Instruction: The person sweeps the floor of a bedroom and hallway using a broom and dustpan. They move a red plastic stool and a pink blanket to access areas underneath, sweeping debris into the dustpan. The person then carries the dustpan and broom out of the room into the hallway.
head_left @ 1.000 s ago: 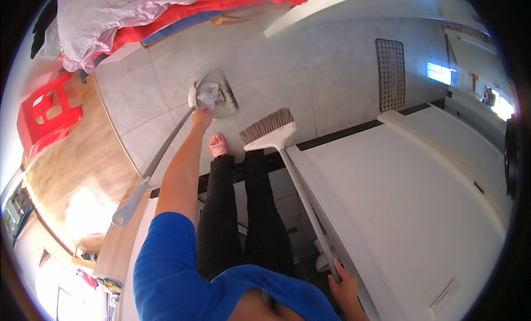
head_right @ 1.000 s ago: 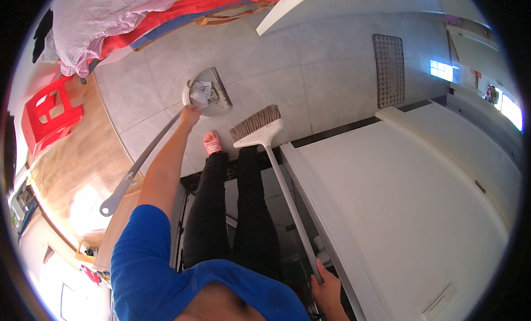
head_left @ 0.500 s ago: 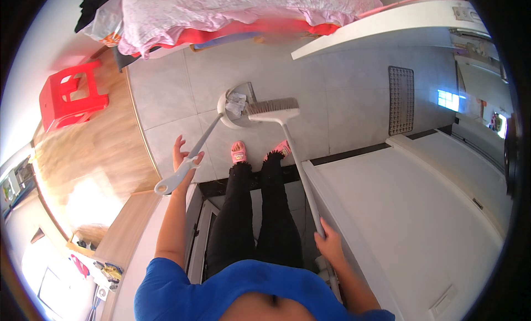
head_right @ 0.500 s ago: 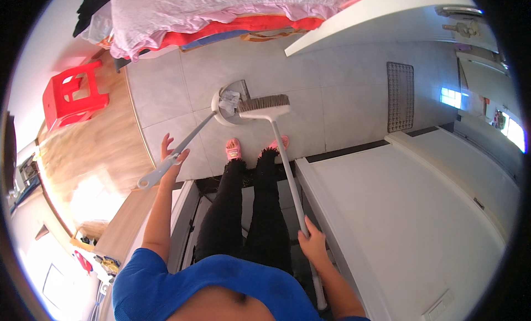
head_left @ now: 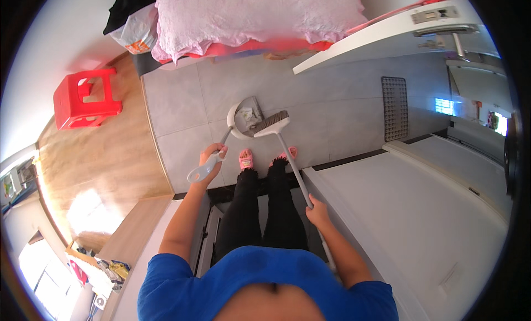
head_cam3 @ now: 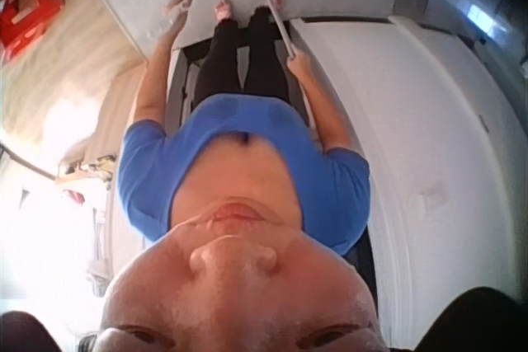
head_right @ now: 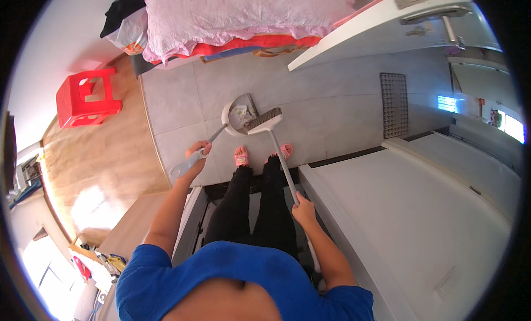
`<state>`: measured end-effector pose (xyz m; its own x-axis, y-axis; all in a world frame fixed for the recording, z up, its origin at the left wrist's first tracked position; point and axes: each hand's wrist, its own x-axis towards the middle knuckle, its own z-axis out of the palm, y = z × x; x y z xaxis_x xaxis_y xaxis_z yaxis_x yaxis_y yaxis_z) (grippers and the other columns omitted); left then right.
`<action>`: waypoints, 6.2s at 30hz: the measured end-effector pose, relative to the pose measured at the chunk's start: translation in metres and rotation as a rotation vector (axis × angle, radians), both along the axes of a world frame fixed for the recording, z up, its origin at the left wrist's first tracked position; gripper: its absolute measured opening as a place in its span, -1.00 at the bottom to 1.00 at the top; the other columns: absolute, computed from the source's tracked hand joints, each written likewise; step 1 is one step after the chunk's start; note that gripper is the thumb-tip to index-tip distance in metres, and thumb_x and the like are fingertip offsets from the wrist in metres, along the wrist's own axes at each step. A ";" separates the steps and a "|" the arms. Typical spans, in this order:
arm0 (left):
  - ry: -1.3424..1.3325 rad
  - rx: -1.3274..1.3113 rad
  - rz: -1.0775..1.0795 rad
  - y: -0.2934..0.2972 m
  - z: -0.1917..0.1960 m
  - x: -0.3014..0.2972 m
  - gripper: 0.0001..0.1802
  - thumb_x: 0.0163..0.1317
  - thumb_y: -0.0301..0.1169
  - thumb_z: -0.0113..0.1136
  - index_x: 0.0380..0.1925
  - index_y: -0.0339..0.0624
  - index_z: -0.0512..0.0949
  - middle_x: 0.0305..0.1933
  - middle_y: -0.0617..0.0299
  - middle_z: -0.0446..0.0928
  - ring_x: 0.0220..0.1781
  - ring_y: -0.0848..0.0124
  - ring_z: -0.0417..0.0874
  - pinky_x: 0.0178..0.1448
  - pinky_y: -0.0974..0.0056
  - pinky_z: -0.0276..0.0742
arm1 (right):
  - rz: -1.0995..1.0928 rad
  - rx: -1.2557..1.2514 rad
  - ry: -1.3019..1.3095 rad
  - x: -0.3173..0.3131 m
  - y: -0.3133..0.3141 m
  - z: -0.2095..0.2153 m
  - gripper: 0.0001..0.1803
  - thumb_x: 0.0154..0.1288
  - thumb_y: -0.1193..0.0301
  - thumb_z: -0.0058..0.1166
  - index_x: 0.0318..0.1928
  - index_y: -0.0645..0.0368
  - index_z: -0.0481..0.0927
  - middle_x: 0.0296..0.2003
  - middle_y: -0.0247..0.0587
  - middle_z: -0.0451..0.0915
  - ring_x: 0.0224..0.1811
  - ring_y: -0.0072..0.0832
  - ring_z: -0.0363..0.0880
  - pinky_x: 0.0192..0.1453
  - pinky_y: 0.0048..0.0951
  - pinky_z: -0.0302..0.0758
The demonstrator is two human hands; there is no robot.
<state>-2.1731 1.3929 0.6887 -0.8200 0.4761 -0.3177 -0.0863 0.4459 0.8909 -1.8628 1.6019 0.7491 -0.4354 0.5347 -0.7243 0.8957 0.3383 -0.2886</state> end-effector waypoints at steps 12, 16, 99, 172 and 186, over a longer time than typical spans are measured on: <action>-0.004 0.030 -0.050 0.001 0.098 0.018 -0.78 0.18 -0.29 0.03 -0.47 -0.21 0.50 -0.55 0.26 0.40 -0.52 0.52 0.35 -0.38 0.41 0.32 | -0.088 0.137 0.170 0.063 -0.016 0.192 -0.43 -0.08 0.53 0.04 0.07 0.09 0.36 -0.13 0.04 0.48 -0.12 -0.11 0.48 -0.03 -0.37 0.38; -0.104 0.009 -0.113 0.024 0.110 0.017 -0.75 0.19 -0.25 -0.01 -0.46 -0.20 0.49 -0.48 0.27 0.38 -0.40 0.52 0.34 -0.24 0.40 0.30 | -0.294 0.016 0.185 0.084 -0.018 0.225 -0.43 -0.02 0.56 0.03 0.11 0.14 0.31 -0.31 -0.01 0.54 -0.40 -0.32 0.53 -0.31 -0.45 0.43; -0.827 0.310 -0.038 1.680 0.167 0.289 -0.77 0.12 -0.34 0.13 -0.60 0.02 0.27 -0.58 0.43 0.25 -0.69 0.67 0.13 -0.59 0.53 0.04 | -2.429 -1.570 1.823 0.368 1.526 0.154 -0.87 0.09 0.62 -0.26 -0.58 0.27 0.27 -0.64 -0.26 0.33 -0.68 -0.59 0.30 -0.58 -0.69 0.41; -0.439 0.601 0.746 2.520 0.031 -1.008 -0.68 0.02 -0.57 0.14 -0.69 -0.04 0.21 -0.58 0.42 0.25 -0.60 0.61 0.19 -0.49 0.50 0.15 | -1.505 -1.495 0.358 -1.162 2.726 0.024 -0.92 0.17 0.61 -0.25 -0.30 0.37 0.21 -0.57 -0.34 0.28 -0.71 -0.77 0.23 -0.69 -0.83 0.28; -0.490 0.510 0.663 2.752 -0.029 -1.360 -0.67 -0.02 -0.58 0.14 -0.71 -0.01 0.20 -0.58 0.44 0.21 -0.57 0.63 0.16 -0.52 0.50 0.11 | -1.339 -1.642 0.548 -1.417 2.889 0.012 -0.65 0.30 0.45 -0.30 0.10 0.13 0.22 -0.70 -0.39 0.14 -0.85 -0.77 0.05 -0.86 -0.76 0.09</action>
